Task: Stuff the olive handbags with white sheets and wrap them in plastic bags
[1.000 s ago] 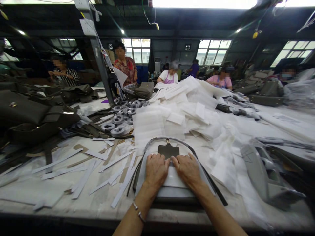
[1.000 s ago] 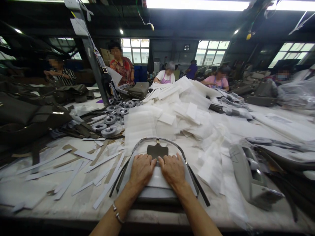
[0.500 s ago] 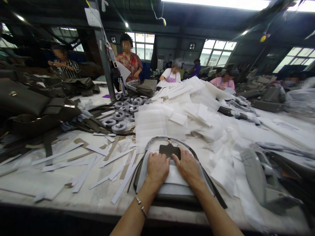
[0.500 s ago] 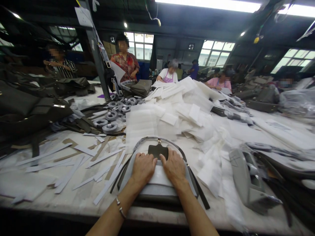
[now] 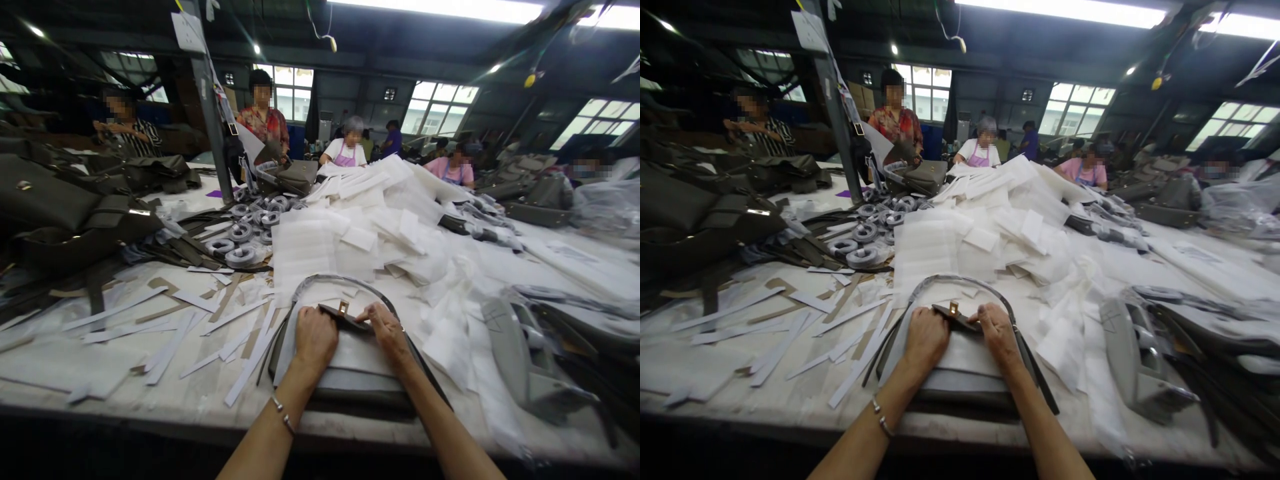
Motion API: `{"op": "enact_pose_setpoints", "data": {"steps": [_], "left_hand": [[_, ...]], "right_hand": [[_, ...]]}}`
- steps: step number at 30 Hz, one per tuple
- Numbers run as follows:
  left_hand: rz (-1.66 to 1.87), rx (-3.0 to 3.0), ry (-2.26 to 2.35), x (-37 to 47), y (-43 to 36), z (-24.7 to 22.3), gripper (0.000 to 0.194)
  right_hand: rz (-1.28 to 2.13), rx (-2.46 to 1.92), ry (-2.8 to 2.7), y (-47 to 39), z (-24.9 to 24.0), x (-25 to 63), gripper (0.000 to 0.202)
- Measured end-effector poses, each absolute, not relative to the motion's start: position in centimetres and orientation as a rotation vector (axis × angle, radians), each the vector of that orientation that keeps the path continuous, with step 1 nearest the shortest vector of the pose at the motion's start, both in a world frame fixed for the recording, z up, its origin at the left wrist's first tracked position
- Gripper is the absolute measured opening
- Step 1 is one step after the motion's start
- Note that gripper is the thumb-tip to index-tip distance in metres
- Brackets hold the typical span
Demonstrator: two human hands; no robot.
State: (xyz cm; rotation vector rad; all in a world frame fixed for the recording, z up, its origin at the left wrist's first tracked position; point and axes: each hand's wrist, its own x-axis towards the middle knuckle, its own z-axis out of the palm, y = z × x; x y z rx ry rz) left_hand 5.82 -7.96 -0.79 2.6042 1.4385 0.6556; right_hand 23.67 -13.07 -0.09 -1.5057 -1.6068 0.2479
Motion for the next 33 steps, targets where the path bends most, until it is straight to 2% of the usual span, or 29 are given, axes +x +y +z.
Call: {"op": "enact_pose_setpoints", "data": {"steps": [3,7,11,17,20,23,26,28,31,33], "left_hand": [[0.719,2.567,1.488,5.5,-7.9,-1.2,0.025],[0.859,2.470,1.601,5.1,-7.6,-1.5,0.033],[0.943,2.540,1.445,4.9,-7.9,-1.2,0.042],[0.830,2.739,1.128,5.0,-8.8,-0.5,0.016],[0.799,2.755,1.132,5.1,-8.9,-0.6,0.013],[0.778,2.760,1.132,5.2,-8.8,-0.6,0.015],[0.759,2.758,1.137,5.2,-8.9,-0.5,0.017],[0.747,2.754,1.135,5.2,-9.0,-0.3,0.017],[0.733,2.724,1.161,5.3,-9.0,0.1,0.020],[0.720,2.679,1.202,5.2,-8.8,0.5,0.024]], "right_hand": [[0.226,-1.495,-1.631,-13.0,-0.1,23.2,0.057],[0.208,-1.516,-1.679,-13.1,0.0,22.7,0.044],[0.140,-1.544,-1.728,-13.2,-0.1,22.1,0.034],[-0.058,-1.521,-1.926,-13.9,1.2,21.4,0.010],[-0.054,-1.472,-1.930,-15.5,3.2,21.5,0.011],[0.138,-1.475,-2.033,-17.4,4.8,21.5,0.016],[0.236,-1.542,-2.210,-18.2,4.9,21.1,0.029],[0.165,-1.568,-2.273,-18.2,4.3,20.8,0.031],[-0.035,-1.488,-2.365,-18.0,3.5,20.5,0.013],[-0.175,-1.396,-2.409,-18.2,3.3,20.3,0.014]]}}
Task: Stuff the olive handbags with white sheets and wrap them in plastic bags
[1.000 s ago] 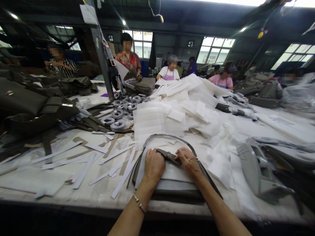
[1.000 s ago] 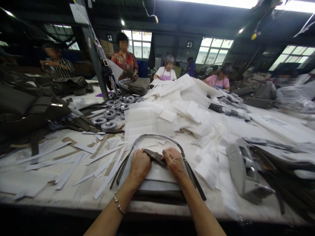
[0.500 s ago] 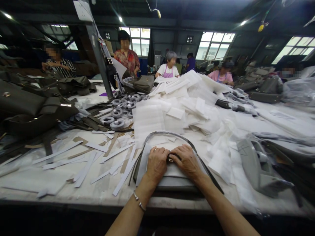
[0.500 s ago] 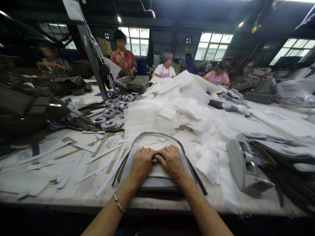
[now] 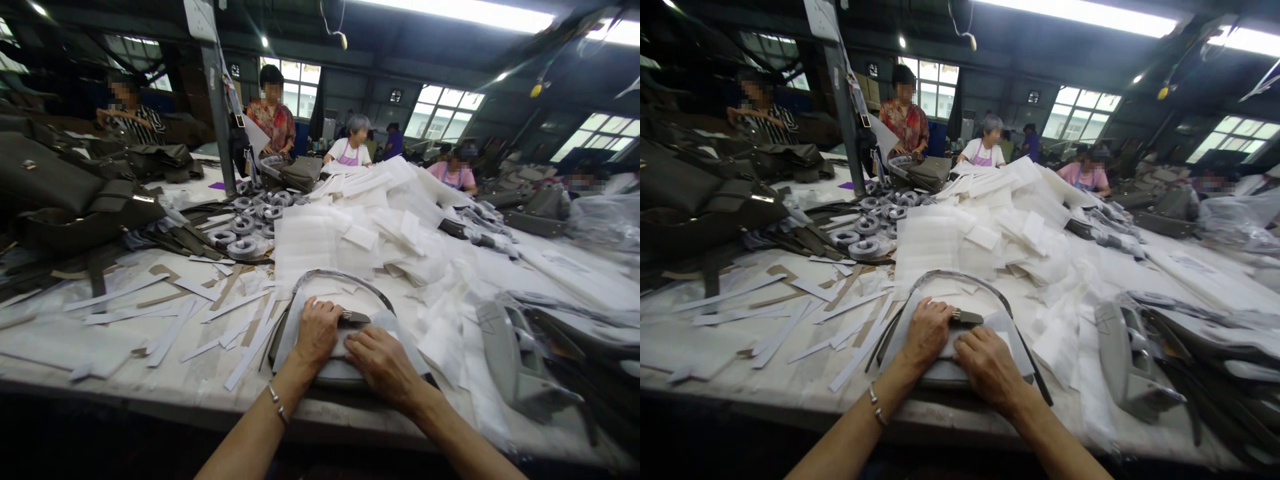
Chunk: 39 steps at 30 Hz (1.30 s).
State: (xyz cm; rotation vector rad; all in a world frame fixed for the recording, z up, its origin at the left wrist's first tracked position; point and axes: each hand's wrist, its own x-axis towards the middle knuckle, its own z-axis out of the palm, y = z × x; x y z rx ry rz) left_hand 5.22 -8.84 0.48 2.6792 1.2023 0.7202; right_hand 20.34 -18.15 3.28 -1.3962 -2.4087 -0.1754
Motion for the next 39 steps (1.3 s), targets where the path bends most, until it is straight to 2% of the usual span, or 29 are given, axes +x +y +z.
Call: {"op": "enact_pose_setpoints", "data": {"steps": [2,6,9,13,16,18,21,24,26,28,30,39], "left_hand": [[0.696,2.617,1.258,5.0,-8.3,0.9,0.026],[0.657,2.494,1.337,4.4,-7.0,1.5,0.028],[0.667,2.462,1.338,4.1,-6.7,1.3,0.029],[0.684,2.516,1.281,4.6,-7.6,0.7,0.025],[0.673,2.598,1.214,5.0,-8.4,0.7,0.020],[0.659,2.644,1.188,5.1,-8.8,0.8,0.017],[0.648,2.695,1.167,5.1,-9.1,0.9,0.016],[0.647,2.721,1.148,5.0,-9.3,0.8,0.014],[0.653,2.717,1.136,5.0,-9.3,0.7,0.015],[0.664,2.694,1.128,4.9,-9.2,0.6,0.016],[0.680,2.650,1.131,4.8,-9.0,0.4,0.017],[0.774,2.399,1.179,4.3,-8.2,-0.2,0.028]], "right_hand": [[-0.247,-1.322,-2.404,-18.5,3.3,20.3,0.021],[-0.341,-1.253,-2.297,-19.4,3.7,20.9,0.021],[-0.543,-1.281,-2.107,-20.3,4.5,23.4,0.022],[-0.978,-1.524,-1.677,-21.0,6.5,28.5,0.017],[-1.109,-1.774,-1.504,-20.6,8.2,29.8,0.023],[-0.984,-1.798,-1.524,-19.9,8.9,28.3,0.027],[-0.518,-1.620,-1.792,-18.4,8.7,24.3,0.028],[-0.062,-1.511,-1.997,-16.9,6.6,21.2,0.048],[0.095,-1.505,-1.981,-16.3,4.6,20.4,0.044],[0.181,-1.465,-1.943,-16.2,2.8,20.3,0.032],[0.202,-1.400,-1.931,-16.4,1.6,20.5,0.029],[0.095,-1.347,-2.040,-17.9,1.5,20.5,0.036]]}}
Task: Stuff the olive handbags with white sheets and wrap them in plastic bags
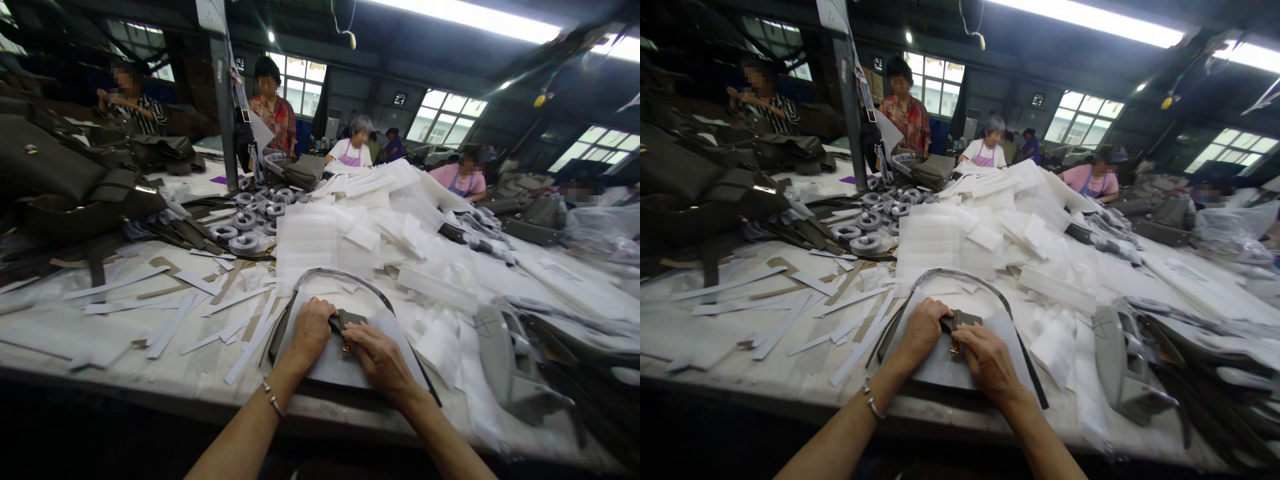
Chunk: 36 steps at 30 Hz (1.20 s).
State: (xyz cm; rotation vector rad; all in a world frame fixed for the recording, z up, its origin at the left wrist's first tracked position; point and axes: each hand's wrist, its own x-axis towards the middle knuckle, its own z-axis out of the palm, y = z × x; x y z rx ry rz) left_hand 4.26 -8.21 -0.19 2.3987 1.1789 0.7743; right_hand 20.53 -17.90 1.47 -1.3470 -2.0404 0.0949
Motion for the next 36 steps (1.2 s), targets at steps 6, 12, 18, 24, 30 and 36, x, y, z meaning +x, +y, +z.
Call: {"op": "enact_pose_setpoints", "data": {"steps": [6,12,18,24,30,36], "left_hand": [[0.823,2.285,1.175,3.9,-7.8,-0.7,0.034],[0.839,2.254,1.131,3.5,-7.5,-0.7,0.040],[0.811,2.423,0.923,3.6,-8.8,0.4,0.026],[0.738,2.554,0.866,4.0,-9.2,0.5,0.017],[0.719,2.567,0.927,4.3,-8.9,0.1,0.015],[0.707,2.568,0.951,4.9,-8.3,0.1,0.015]], "right_hand": [[0.112,-1.489,-2.005,-18.7,2.0,20.0,0.022],[0.080,-1.526,-1.938,-18.4,1.3,20.0,0.015],[0.111,-1.556,-1.893,-18.0,0.4,20.4,0.013],[0.099,-1.446,-1.894,-18.4,0.1,20.7,0.011],[0.207,-1.458,-1.877,-18.3,-0.2,20.8,0.014],[0.381,-1.589,-1.825,-17.5,-0.2,21.0,0.025]]}}
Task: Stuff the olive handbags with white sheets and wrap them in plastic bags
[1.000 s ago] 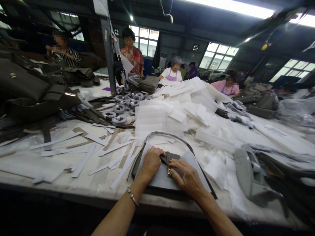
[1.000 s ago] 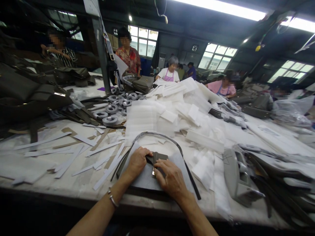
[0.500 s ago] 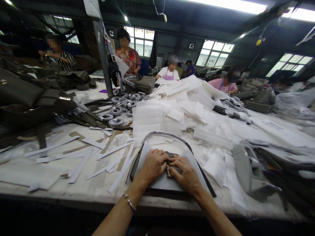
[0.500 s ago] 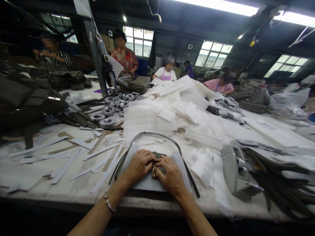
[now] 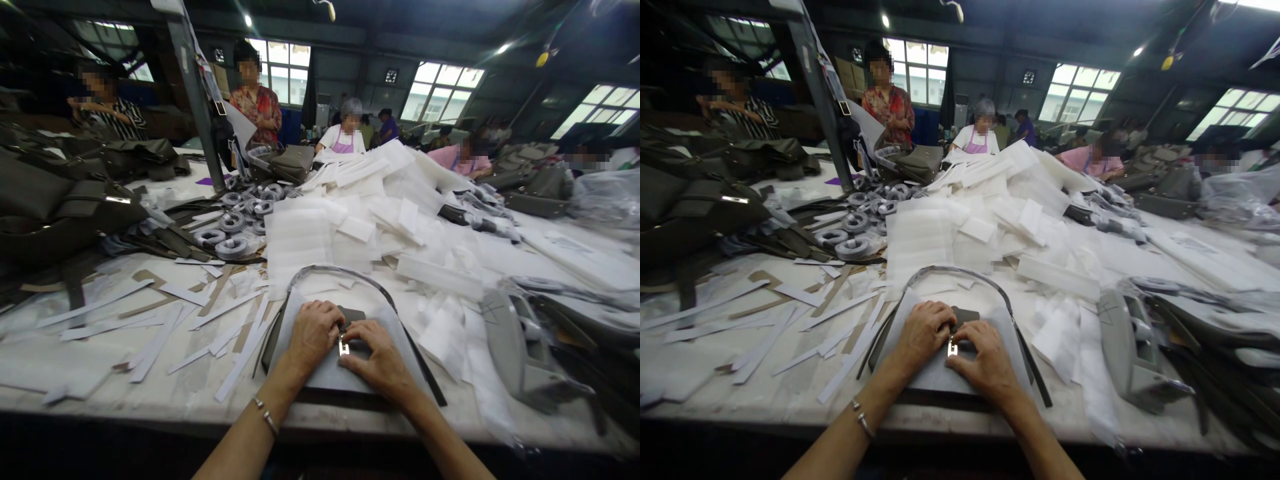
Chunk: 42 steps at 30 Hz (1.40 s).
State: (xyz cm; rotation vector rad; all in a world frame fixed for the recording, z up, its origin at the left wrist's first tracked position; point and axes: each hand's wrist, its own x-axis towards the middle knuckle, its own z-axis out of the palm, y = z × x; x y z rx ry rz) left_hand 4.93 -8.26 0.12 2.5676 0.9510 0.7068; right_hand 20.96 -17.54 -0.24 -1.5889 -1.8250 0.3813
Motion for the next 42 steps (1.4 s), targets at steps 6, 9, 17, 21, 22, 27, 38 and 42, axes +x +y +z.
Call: {"op": "enact_pose_setpoints", "data": {"steps": [6,9,17,21,22,27,38,42], "left_hand": [[0.750,2.557,0.964,5.2,-8.2,0.1,0.015],[0.785,2.540,0.888,4.9,-8.3,0.1,0.019],[0.762,2.479,0.750,4.7,-8.6,0.1,0.017],[0.698,2.454,0.766,4.6,-8.3,0.4,0.020],[0.676,2.453,0.756,4.4,-8.2,0.5,0.020],[0.525,2.506,0.679,3.6,-9.1,0.2,0.026],[0.364,2.599,0.528,2.2,-10.9,0.9,0.028],[0.520,2.589,0.518,1.1,-12.4,0.7,0.028]], "right_hand": [[0.458,-1.600,-1.770,-17.4,0.2,20.9,0.027],[0.432,-1.583,-1.758,-17.7,0.0,20.9,0.029],[0.272,-1.502,-1.737,-18.2,-1.5,20.8,0.023],[0.329,-1.528,-1.732,-18.0,-1.2,20.9,0.022],[0.351,-1.539,-1.726,-18.0,-1.1,21.0,0.022],[0.455,-1.584,-1.715,-18.5,-1.4,21.1,0.021],[0.676,-1.741,-1.661,-18.4,0.5,20.9,0.008],[0.515,-1.777,-1.732,-18.8,0.4,20.4,0.010]]}}
